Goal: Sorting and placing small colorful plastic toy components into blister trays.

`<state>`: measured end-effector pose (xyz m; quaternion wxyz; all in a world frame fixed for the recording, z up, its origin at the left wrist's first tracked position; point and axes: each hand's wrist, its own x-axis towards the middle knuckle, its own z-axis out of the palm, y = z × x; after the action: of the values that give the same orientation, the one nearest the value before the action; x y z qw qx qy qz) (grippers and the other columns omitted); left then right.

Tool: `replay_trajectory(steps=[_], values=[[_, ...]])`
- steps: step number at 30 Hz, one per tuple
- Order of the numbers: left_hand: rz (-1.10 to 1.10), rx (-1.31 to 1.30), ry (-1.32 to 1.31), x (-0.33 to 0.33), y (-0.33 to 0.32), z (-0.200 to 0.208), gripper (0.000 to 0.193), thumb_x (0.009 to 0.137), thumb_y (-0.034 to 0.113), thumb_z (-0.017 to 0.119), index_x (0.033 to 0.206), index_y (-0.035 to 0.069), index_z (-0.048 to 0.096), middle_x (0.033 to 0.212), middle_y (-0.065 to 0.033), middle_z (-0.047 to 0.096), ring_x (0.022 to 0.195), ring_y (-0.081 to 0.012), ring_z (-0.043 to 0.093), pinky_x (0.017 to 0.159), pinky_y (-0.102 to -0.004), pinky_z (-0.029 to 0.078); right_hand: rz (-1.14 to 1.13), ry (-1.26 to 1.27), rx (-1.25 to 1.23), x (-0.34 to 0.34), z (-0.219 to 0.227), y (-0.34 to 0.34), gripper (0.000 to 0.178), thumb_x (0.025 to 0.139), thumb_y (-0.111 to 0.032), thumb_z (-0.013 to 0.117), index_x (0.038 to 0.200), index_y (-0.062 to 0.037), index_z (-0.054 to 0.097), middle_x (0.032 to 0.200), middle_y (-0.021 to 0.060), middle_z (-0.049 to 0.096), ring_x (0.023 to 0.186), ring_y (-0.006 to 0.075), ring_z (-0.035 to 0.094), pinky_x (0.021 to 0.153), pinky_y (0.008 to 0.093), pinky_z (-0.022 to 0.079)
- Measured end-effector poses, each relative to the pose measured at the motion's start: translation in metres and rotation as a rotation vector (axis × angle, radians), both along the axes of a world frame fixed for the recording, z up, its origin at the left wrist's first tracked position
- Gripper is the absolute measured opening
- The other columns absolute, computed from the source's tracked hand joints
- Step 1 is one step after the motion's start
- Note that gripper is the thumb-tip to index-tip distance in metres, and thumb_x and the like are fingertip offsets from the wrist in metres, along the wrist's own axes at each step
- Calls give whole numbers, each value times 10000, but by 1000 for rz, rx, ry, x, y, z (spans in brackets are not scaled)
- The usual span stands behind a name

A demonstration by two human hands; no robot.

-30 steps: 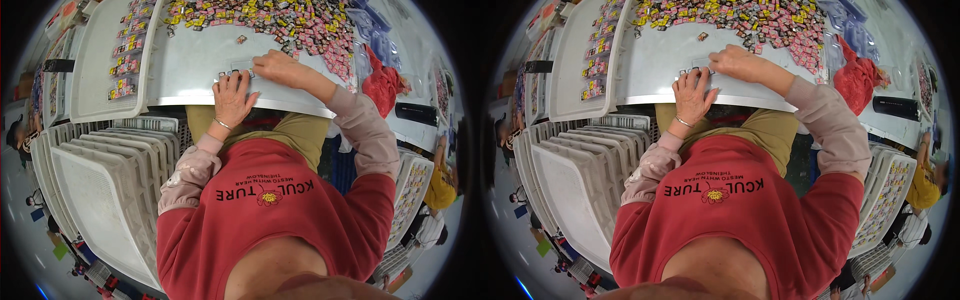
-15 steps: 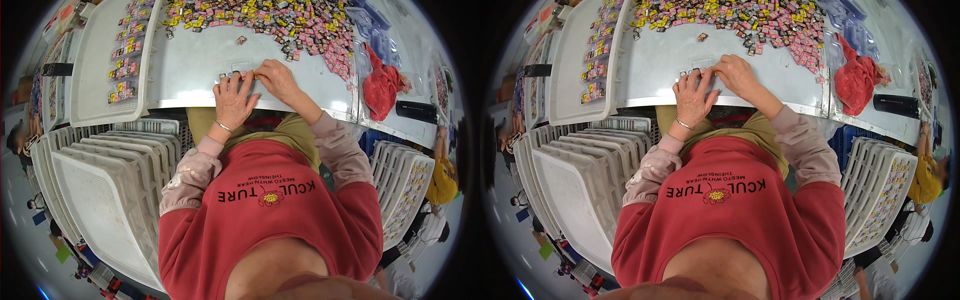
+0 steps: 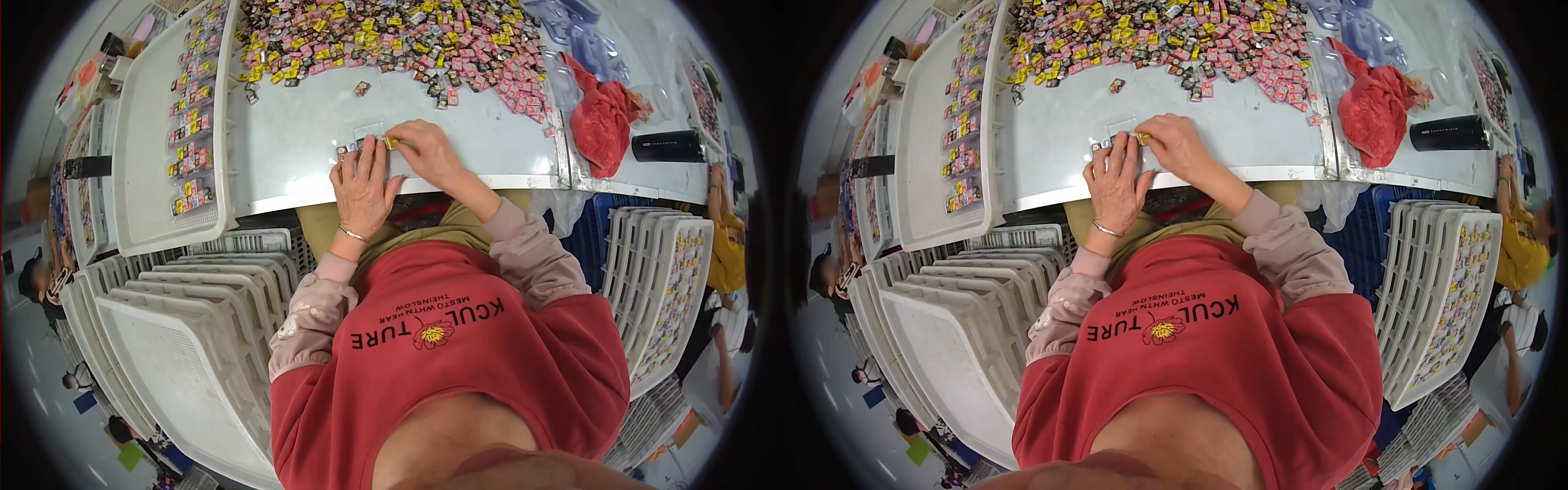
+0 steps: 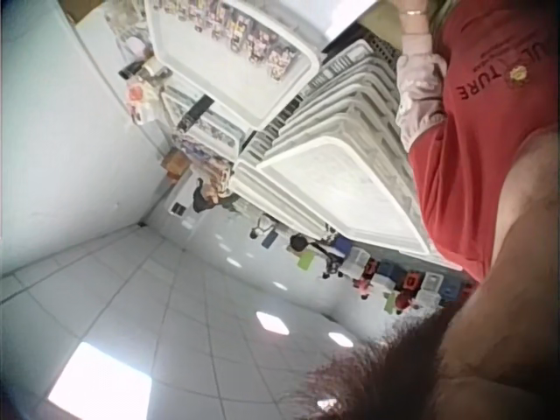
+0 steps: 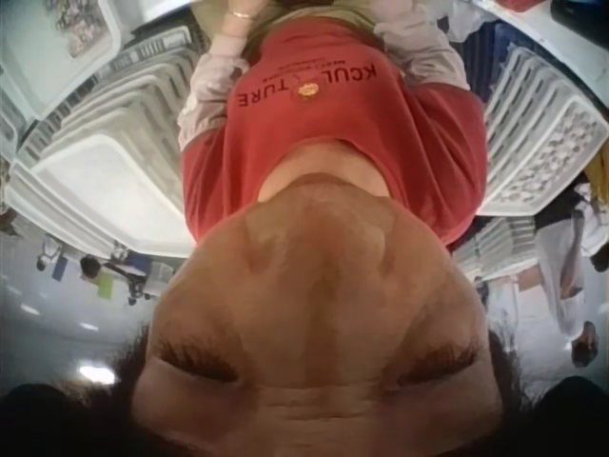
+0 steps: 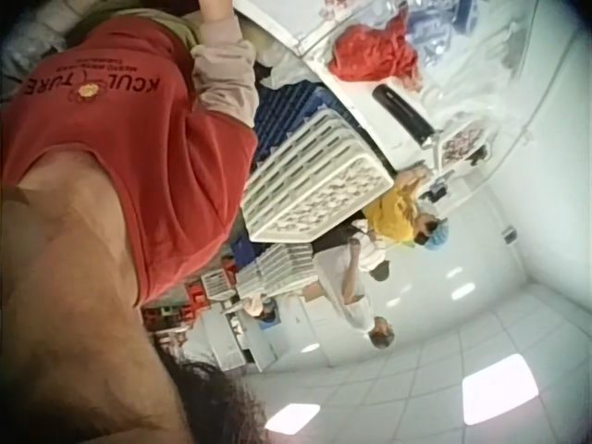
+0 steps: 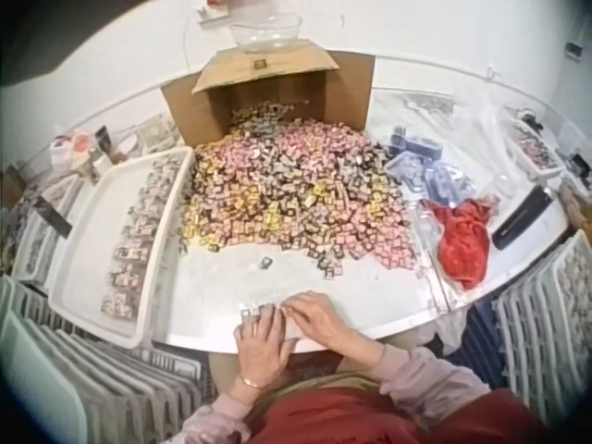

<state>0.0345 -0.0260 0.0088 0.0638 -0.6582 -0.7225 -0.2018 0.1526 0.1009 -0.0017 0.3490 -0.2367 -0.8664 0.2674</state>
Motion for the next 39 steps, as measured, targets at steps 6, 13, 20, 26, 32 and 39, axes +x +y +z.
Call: replay_trajectory(steps=[6, 13, 20, 26, 32, 39], values=[[15, -31, 11, 2, -3, -1, 658, 797, 357, 641, 1348, 52, 453, 1436, -82, 394, 1134, -296, 423, 963, -445, 313, -274, 152, -272, 43, 14, 84, 165, 798, -126, 672, 935, -35, 679, 856, 112, 670, 720, 211, 648, 662, 334, 512], [-5, 190, -448, -12, -5, -11, 576, 803, 125, 564, 1350, 8, 426, 1362, -147, 459, 1101, -314, 481, 964, -402, 338, -329, -212, -161, 51, 8, 92, 252, 740, -183, 731, 959, -75, 668, 850, 88, 672, 706, 240, 638, 653, 346, 512], [23, 164, -321, -13, 10, 6, 429, 795, 26, 545, 1223, 46, 564, 1163, -117, 560, 952, -279, 528, 827, -381, 386, -320, -235, -104, 48, 4, 95, 268, 719, -122, 681, 980, -75, 641, 851, 104, 654, 777, 265, 639, 688, 384, 511], [46, 130, -269, -28, 28, 3, 377, 751, 104, 681, 1124, 119, 631, 1011, -36, 602, 879, -242, 528, 738, -375, 367, -346, -318, -117, 51, 11, 90, 292, 711, -91, 636, 1001, -73, 619, 902, 114, 643, 828, 277, 630, 709, 409, 506], [43, 53, -308, -40, 35, 6, 245, 751, 150, 714, 994, 131, 694, 919, 1, 660, 867, -217, 537, 739, -334, 363, -379, -337, -72, 61, 9, 91, 247, 723, -81, 624, 969, -60, 632, 904, 121, 640, 824, 282, 631, 708, 409, 505], [-42, 162, -365, -51, 30, -3, 262, 730, 130, 729, 988, 99, 698, 976, -31, 650, 898, -244, 526, 812, -362, 403, -377, -273, -107, 63, 2, 93, 238, 730, -81, 633, 967, -55, 643, 905, 128, 647, 823, 282, 640, 714, 399, 508]])
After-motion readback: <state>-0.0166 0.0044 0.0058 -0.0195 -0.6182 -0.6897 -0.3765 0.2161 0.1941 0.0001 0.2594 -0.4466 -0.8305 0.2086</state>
